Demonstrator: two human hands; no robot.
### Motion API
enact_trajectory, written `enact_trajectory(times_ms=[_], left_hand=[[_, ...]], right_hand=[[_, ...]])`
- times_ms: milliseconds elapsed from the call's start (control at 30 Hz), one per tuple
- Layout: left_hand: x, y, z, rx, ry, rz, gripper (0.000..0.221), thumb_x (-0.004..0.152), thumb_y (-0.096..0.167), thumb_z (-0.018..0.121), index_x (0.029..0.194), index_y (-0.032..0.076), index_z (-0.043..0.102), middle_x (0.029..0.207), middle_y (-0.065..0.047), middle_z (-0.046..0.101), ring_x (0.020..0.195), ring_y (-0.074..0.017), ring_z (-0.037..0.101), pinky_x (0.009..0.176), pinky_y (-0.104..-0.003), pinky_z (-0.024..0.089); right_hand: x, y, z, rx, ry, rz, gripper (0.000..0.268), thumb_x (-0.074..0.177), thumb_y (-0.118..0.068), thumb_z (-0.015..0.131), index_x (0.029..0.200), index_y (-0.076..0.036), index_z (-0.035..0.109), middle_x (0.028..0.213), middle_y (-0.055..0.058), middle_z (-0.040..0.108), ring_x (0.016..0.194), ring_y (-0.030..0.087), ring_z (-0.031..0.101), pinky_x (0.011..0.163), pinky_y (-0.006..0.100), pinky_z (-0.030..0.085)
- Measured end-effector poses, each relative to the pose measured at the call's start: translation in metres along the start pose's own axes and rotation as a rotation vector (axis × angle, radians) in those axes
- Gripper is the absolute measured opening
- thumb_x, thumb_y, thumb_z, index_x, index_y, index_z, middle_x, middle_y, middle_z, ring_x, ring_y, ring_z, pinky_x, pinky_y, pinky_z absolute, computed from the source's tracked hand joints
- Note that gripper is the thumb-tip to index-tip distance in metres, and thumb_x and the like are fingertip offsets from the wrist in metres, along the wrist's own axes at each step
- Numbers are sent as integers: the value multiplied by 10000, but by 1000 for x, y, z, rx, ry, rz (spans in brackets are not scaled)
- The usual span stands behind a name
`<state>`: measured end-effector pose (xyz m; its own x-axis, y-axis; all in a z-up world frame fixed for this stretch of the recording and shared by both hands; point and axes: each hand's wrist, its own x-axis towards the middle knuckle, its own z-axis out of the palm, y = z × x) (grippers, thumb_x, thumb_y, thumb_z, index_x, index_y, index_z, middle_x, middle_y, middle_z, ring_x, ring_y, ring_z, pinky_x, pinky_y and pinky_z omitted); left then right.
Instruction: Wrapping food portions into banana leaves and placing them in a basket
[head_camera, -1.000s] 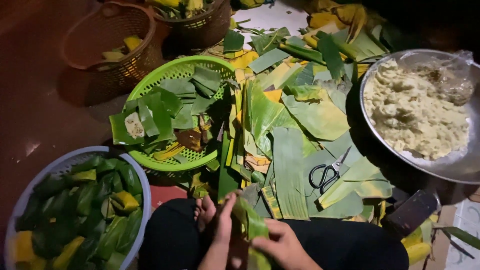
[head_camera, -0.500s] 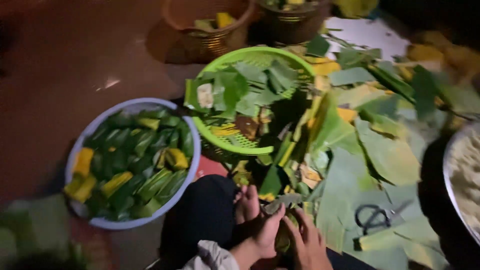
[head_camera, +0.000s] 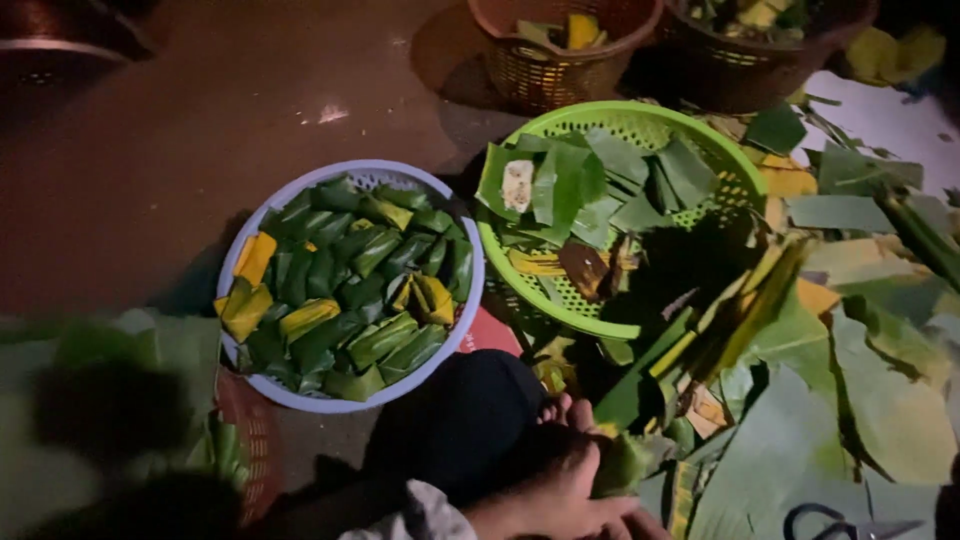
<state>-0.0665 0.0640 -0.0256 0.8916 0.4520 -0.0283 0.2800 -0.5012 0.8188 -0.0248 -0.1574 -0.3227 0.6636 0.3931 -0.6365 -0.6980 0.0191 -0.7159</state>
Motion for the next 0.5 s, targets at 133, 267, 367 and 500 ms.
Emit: enact_trajectory(times_ms=[133, 267, 367, 500], left_hand=[[19, -45, -54, -635, -110, -164, 773, 858, 310, 726, 1518, 110, 378, 1519, -157, 484, 1374, -323, 499, 1174, -432, 396], [59, -135, -132, -389, 287, -368, 392, 973, 499, 550, 1125, 142, 600, 927, -50, 716, 774, -225, 687, 726, -382, 557], [80, -224, -170, -218, 578, -574, 483, 1023, 358, 460, 1423, 88, 437, 1282, -230, 644, 1070, -376, 675, 878, -496, 545], [87, -259, -219, 90, 397, -645, 601, 1017, 286, 499, 1577, 131, 350, 1481, -249, 465, 1336, -443, 472, 1078, -564, 408]], right_hand=[[85, 10, 76, 374, -52, 105, 448, 1097, -327, 451, 1471, -86, 492, 1225, 194, 558, 1193, 177, 527, 1056, 320, 421], [-65, -164, 266, 442, -142, -128, 418, 711, 220, 351, 742, -175, 218, 840, 0, 313, 767, 152, 326, 673, 234, 270], [-46, -148, 251, 384, 68, 81, 162, 1140, -410, 398, 1024, -299, 372, 998, -48, 367, 875, 130, 376, 893, 278, 310], [-30, -134, 241, 435, -20, -2, 102, 979, -278, 446, 967, -259, 347, 994, -31, 370, 843, 158, 339, 816, 309, 286]])
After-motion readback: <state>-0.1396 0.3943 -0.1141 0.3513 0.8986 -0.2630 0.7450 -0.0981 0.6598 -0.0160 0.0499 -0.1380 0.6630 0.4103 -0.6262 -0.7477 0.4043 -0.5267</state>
